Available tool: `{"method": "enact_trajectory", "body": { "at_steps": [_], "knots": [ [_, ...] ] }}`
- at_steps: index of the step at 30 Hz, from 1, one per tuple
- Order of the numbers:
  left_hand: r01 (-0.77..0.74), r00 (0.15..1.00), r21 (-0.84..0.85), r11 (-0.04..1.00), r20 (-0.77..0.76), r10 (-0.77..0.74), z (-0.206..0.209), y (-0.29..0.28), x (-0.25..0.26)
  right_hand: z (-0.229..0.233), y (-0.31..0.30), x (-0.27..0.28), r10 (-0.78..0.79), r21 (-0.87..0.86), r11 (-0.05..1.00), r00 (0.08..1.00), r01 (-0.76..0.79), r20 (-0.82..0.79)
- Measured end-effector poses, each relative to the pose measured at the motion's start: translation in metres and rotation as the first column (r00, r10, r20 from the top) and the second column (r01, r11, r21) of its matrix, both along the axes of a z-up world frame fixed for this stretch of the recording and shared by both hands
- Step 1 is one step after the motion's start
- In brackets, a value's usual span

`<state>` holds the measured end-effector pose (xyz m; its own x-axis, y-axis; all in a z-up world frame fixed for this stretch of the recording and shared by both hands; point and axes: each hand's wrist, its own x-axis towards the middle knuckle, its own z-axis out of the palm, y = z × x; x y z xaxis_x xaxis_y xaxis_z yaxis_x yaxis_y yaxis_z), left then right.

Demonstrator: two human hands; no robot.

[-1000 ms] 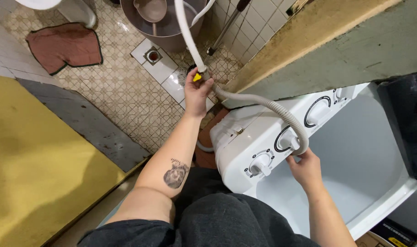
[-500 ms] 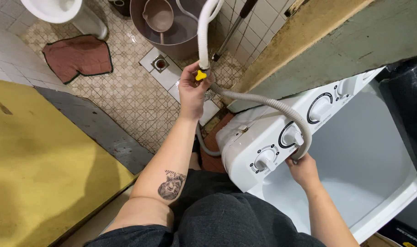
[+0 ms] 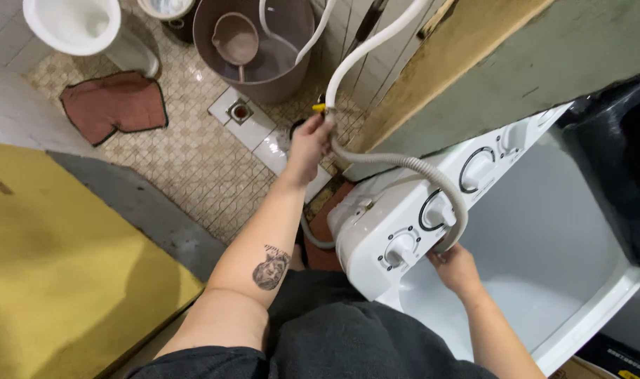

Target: The recorder is attempting to repair or modify the water inlet hose on a portable washing machine, including removing clothes, checking the hose, and cutting/connecting the tubing in a bathroom environment.

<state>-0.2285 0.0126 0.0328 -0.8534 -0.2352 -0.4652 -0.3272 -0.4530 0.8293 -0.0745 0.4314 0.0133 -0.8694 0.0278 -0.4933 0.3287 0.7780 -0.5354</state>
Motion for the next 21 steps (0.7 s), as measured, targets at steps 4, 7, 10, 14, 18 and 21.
{"method": "enact_trajectory", "body": {
  "at_steps": [4, 7, 10, 14, 18, 21],
  "knots": [
    [0.060, 0.995, 0.298, 0.953, 0.054, -0.079, -0.069, 0.014, -0.023, -0.011, 0.001, 0.006, -0.022, -0.022, 0.999, 0.996, 0.024, 0.089],
    [0.068, 0.986, 0.454, 0.888, 0.103, -0.128, -0.081, 0.024, -0.029, -0.038, 0.009, 0.014, -0.065, -0.033, 0.997, 0.989, 0.070, 0.130],
    [0.083, 0.971, 0.463, 0.882, 0.161, -0.176, -0.070, 0.027, -0.015, -0.055, 0.012, 0.009, -0.076, -0.055, 0.995, 0.987, 0.084, 0.139],
    [0.096, 0.967, 0.360, 0.928, 0.188, -0.173, -0.083, 0.017, 0.018, -0.087, 0.022, 0.006, -0.055, -0.078, 0.995, 0.987, 0.067, 0.153],
    [0.040, 0.943, 0.281, 0.959, 0.307, -0.129, -0.084, 0.002, 0.052, -0.082, 0.014, 0.003, -0.055, -0.089, 0.994, 0.988, 0.068, 0.145],
    [0.095, 0.925, 0.243, 0.965, 0.338, -0.176, -0.088, -0.005, 0.077, -0.077, 0.008, 0.002, -0.044, 0.029, 0.999, 0.984, 0.039, 0.173]
  ]
}}
